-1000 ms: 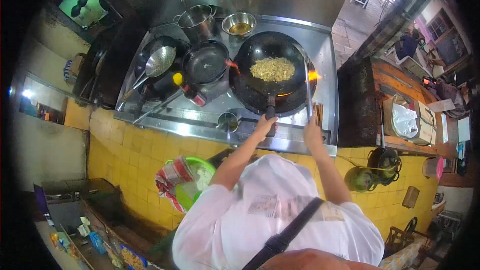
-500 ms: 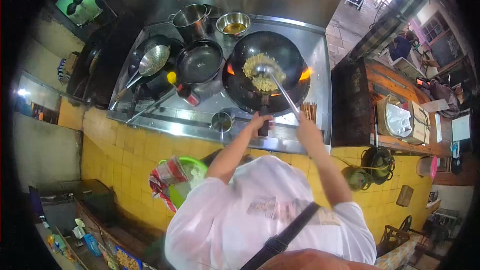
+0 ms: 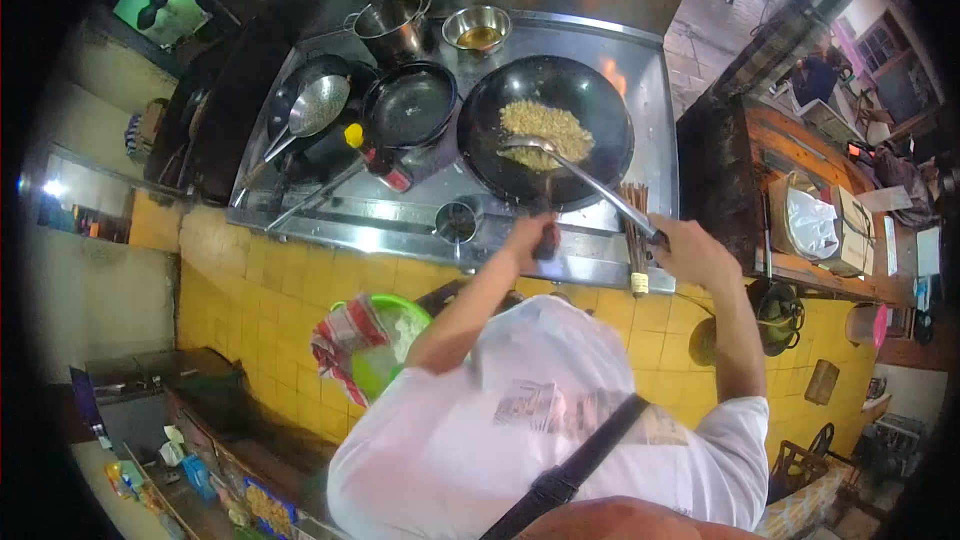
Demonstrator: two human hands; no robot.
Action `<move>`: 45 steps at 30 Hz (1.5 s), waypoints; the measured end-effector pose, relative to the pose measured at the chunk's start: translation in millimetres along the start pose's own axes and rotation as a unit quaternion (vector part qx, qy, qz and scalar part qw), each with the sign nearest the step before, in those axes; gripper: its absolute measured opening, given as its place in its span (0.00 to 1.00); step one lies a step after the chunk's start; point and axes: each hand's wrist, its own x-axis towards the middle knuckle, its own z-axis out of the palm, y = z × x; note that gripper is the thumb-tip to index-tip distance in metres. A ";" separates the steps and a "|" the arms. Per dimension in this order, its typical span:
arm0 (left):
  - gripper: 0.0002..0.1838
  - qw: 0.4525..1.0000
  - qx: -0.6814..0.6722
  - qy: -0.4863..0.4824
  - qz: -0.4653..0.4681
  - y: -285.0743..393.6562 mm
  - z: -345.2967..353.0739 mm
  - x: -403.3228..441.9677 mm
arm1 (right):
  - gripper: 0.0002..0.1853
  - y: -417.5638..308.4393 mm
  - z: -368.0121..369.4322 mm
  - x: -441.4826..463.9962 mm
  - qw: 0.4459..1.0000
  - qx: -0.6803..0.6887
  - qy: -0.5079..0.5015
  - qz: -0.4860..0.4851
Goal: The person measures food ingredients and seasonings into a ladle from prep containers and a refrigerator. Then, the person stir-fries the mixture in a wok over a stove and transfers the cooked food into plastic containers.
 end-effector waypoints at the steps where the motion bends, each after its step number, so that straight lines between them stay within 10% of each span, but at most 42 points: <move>1: 0.10 0.997 0.049 0.065 -0.017 -9.0 25.0 -15.9 | 0.20 -6.8 1.6 -1.4 1.000 0.001 0.007 0.004; 3: 0.12 0.995 0.029 0.053 -0.083 -11.8 76.4 -86.4 | 0.21 -28.0 13.5 -7.6 0.988 -0.059 0.028 0.143; 6: 0.12 0.989 -0.020 -0.015 -0.144 13.9 86.1 -103.1 | 0.21 -9.9 31.6 -8.2 0.996 -0.017 0.027 0.084; 13: 0.09 0.996 0.068 -0.010 0.050 -7.7 46.8 -64.6 | 0.24 27.7 56.8 6.6 0.977 -0.104 0.103 0.157; 15: 0.07 0.983 -0.103 0.020 -0.153 -3.0 72.4 -108.1 | 0.26 21.4 45.7 -5.1 0.977 -0.113 0.121 0.138; 21: 0.09 0.995 0.033 0.039 0.080 -19.1 7.7 -7.7 | 0.24 -9.4 -17.4 -36.5 0.983 -0.091 0.112 0.112; 26: 0.09 0.991 0.059 0.036 0.114 -21.4 -27.3 53.3 | 0.22 -21.0 6.6 25.4 0.970 -0.160 -0.009 0.184; 31: 0.08 0.992 0.060 0.057 0.094 -25.2 -28.7 55.9 | 0.21 -16.4 101.1 103.4 0.973 -0.099 0.086 0.190; 37: 0.08 0.992 0.043 0.064 0.101 -25.1 -31.1 56.3 | 0.13 -51.0 2.7 94.5 0.976 -0.217 -0.002 0.014; 40: 0.08 0.992 0.037 0.073 0.094 -24.9 -28.3 54.3 | 0.11 -24.0 29.8 141.7 0.965 -0.219 0.136 -0.043; 43: 0.08 0.992 0.025 0.065 0.108 -21.0 -27.3 54.2 | 0.10 -40.9 12.8 160.4 0.962 -0.262 0.077 -0.018; 45: 0.07 0.990 0.042 0.072 0.115 -22.8 -25.5 51.9 | 0.09 -76.7 -46.6 144.0 0.944 -0.284 -0.159 0.058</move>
